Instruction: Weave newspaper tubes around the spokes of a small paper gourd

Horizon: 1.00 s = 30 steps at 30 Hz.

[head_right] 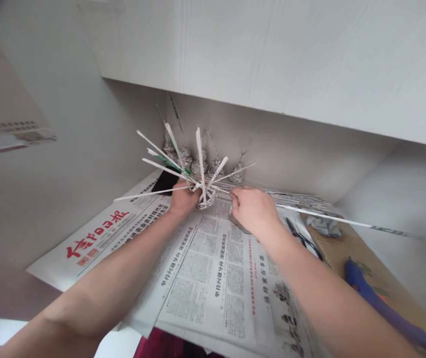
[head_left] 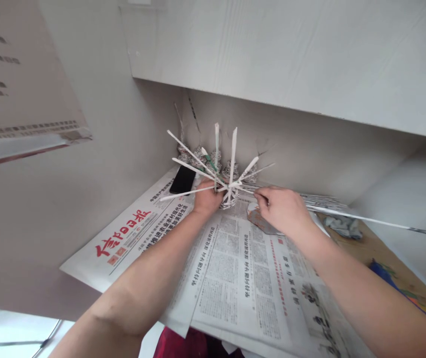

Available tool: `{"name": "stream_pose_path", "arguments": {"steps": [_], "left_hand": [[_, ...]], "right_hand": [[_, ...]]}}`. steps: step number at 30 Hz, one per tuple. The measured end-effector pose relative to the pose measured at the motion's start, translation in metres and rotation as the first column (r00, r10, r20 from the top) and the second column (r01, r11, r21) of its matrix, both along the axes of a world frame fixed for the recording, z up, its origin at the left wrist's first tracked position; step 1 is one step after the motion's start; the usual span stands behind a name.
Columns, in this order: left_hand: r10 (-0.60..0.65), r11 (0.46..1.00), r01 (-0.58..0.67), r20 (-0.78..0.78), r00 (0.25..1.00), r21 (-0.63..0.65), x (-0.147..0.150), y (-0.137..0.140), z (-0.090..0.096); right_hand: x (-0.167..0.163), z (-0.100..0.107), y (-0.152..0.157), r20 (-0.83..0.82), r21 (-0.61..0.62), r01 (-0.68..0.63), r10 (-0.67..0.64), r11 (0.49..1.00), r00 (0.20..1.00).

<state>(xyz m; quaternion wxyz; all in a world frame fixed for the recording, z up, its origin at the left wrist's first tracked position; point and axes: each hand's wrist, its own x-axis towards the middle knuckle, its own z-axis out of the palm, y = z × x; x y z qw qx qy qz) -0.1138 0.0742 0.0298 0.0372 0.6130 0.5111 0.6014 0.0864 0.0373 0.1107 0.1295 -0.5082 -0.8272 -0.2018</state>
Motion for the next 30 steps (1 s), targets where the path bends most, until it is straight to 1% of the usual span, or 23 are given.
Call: {"name": "stream_pose_path", "arguments": {"steps": [3, 6, 11, 16, 21, 30], "left_hand": [[-0.003, 1.000, 0.002, -0.037, 0.999, -0.019, 0.002, -0.001, 0.000], [-0.013, 0.999, 0.012, -0.033, 0.999, -0.031, 0.003, -0.001, -0.001], [-0.047, 0.997, 0.045, -0.032, 0.998, -0.065, 0.005, -0.001, -0.001], [-0.065, 0.993, 0.060, -0.046, 0.997, -0.100, 0.006, -0.001, -0.002], [-0.105, 0.991, 0.096, -0.092, 0.990, -0.098, 0.007, 0.000, -0.004], [-0.086, 0.994, 0.080, -0.093, 0.992, -0.070, 0.009, -0.003, -0.003]], "right_hand": [[-0.001, 0.003, -0.004, 0.025, -0.021, 0.030, -0.030, 0.999, 0.999], [-0.003, 0.004, -0.006, 0.008, -0.048, 0.048, -0.048, 0.998, 0.999], [-0.002, 0.002, -0.002, -0.046, -0.103, 0.021, -0.026, 0.994, 0.999], [-0.001, 0.000, -0.001, -0.048, -0.111, 0.028, -0.034, 0.993, 0.998], [-0.006, -0.004, 0.000, -0.035, -0.112, 0.026, -0.030, 0.993, 0.999], [-0.010, -0.009, 0.003, -0.061, -0.124, 0.012, -0.020, 0.992, 0.998]]}}
